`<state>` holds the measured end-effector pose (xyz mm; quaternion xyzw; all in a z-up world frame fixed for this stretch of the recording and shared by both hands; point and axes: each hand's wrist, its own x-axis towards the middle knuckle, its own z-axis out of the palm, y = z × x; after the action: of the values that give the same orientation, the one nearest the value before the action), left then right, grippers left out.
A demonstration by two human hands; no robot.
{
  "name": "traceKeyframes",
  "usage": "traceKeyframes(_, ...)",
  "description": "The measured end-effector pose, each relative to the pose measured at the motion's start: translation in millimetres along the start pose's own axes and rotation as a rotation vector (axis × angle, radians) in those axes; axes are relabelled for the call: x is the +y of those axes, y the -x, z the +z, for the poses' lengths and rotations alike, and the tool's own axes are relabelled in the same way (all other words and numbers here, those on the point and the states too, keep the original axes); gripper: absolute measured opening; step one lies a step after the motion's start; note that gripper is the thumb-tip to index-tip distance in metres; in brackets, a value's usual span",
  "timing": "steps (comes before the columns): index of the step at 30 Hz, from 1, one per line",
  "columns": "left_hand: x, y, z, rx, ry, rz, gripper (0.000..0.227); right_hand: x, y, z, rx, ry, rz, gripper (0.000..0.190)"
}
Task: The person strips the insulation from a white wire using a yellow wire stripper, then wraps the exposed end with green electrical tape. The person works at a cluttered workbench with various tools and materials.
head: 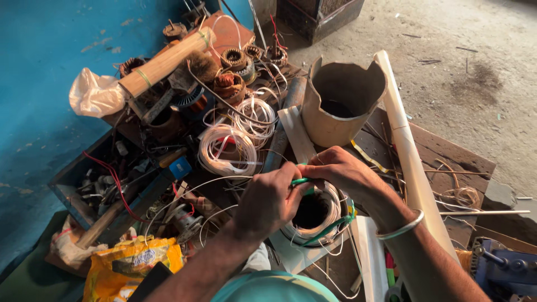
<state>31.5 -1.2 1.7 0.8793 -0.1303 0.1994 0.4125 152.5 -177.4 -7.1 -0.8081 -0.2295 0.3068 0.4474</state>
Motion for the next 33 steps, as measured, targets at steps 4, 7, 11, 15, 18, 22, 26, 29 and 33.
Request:
traceKeyframes(4, 2, -2, 2, 0.017, -0.166, 0.086, 0.020, -2, -2, 4, 0.030, -0.059, 0.055, 0.045)
traceKeyframes(7, 7, -3, 6, 0.031, -0.332, 0.150, 0.031, -1, -5, 7, 0.202, -0.120, 0.217, 0.044)
traceKeyframes(11, 12, -3, 12, 0.065, -0.350, 0.093, 0.024, 13, 2, 4, 0.227, -0.133, 0.221, 0.045)
traceKeyframes(15, 1, -11, 8, 0.027, -0.298, -0.114, 0.023, 26, 9, 1, 0.107, -0.234, 0.029, 0.040)
traceKeyframes(18, -20, -27, 4, -0.127, 0.054, -0.508, 0.026, 27, 15, 4, -0.002, -0.410, -0.297, 0.036)
traceKeyframes(22, -47, -31, -5, -0.336, 0.942, -1.006, 0.035, 24, 27, 22, 0.199, -0.017, -0.704, 0.047)
traceKeyframes(26, -49, -27, -4, -0.435, 0.856, -0.934, 0.034, 22, 22, 40, 0.475, 0.091, -0.579, 0.035)
traceKeyframes(29, -35, -23, -4, -0.361, 0.412, -0.631, 0.034, 20, 14, 41, 0.484, -0.015, -0.477, 0.024)
traceKeyframes(33, -16, -11, -8, -0.296, 0.054, -0.276, 0.028, 24, 2, 30, 0.261, -0.267, -0.115, 0.036)
